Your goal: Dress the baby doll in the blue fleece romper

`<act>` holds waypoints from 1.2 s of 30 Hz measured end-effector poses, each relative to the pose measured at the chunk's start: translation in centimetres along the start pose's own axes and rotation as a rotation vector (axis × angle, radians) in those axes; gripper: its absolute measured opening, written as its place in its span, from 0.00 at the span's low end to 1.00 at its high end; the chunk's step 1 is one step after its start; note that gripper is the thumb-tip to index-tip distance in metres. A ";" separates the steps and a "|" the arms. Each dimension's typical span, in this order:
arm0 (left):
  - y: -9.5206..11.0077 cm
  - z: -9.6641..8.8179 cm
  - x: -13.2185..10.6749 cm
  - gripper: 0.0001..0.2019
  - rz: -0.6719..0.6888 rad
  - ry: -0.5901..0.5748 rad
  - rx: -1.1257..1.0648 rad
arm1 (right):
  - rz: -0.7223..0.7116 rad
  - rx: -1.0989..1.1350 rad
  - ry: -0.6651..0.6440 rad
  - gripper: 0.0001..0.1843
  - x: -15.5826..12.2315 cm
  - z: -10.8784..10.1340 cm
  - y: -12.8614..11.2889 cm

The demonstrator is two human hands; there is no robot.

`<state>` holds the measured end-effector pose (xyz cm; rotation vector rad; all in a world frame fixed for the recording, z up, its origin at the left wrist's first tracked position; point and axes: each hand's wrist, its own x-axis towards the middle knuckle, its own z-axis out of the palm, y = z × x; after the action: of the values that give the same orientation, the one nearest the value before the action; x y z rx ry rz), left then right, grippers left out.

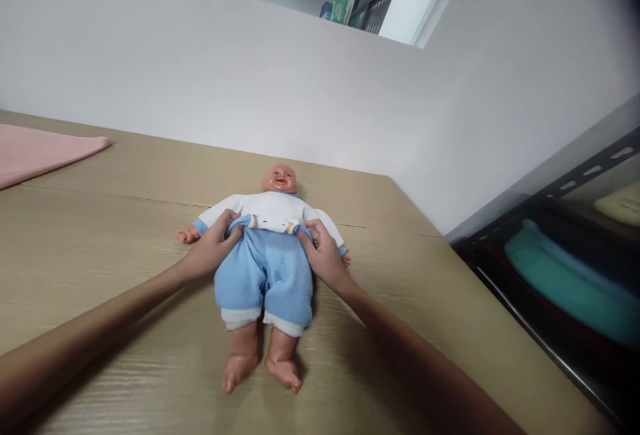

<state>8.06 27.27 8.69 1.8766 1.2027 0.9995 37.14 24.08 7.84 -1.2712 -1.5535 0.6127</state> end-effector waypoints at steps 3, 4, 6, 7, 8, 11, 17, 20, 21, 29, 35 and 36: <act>-0.4 0.3 0.2 0.23 -0.071 0.003 -0.127 | -0.005 -0.010 0.039 0.19 0.1 0.5 -0.1; -0.5 0.3 0.0 0.23 -0.051 0.017 -0.119 | -0.014 -0.032 0.052 0.18 -0.1 0.5 -0.2; -0.4 0.0 -0.6 0.21 0.044 0.056 -0.043 | -0.052 -0.085 0.086 0.16 -0.5 0.4 -0.3; -0.4 -0.1 -0.7 0.19 0.090 0.058 -0.008 | -0.070 -0.100 0.105 0.15 -0.6 0.4 -0.3; -0.3 -0.2 -0.7 0.19 0.113 0.043 0.010 | -0.076 -0.101 0.119 0.14 -0.5 0.4 -0.3; -0.2 -0.3 0.6 0.22 0.036 -0.015 -0.046 | -0.019 -0.040 0.125 0.16 0.9 0.9 0.3; -0.6 0.8 2.5 0.29 -0.117 0.045 -0.171 | 0.079 0.017 0.119 0.27 2.7 1.0 2.0; -0.5 1.2 0.8 0.27 -0.156 0.018 -0.198 | 0.112 0.009 0.129 0.27 0.8 0.2 2.1; -0.5 1.2 0.1 0.26 -0.179 0.012 -0.202 | 0.131 0.013 0.125 0.28 0.0 -0.1 2.1; -0.8 1.3 -0.5 0.27 -0.295 0.023 -0.455 | 0.375 0.440 0.042 0.32 -1.8 0.3 1.6; -0.9 0.5 0.5 0.35 -0.291 -0.008 -0.623 | 0.366 0.442 -0.018 0.37 -0.8 -0.3 2.7; -1.3 0.4 0.7 0.35 -0.287 -0.012 -0.669 | 0.366 0.438 -0.019 0.37 -0.7 -0.3 2.9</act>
<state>8.06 28.35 7.60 1.1527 0.9358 1.0576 38.60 24.34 5.23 -1.2120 -1.1202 1.1321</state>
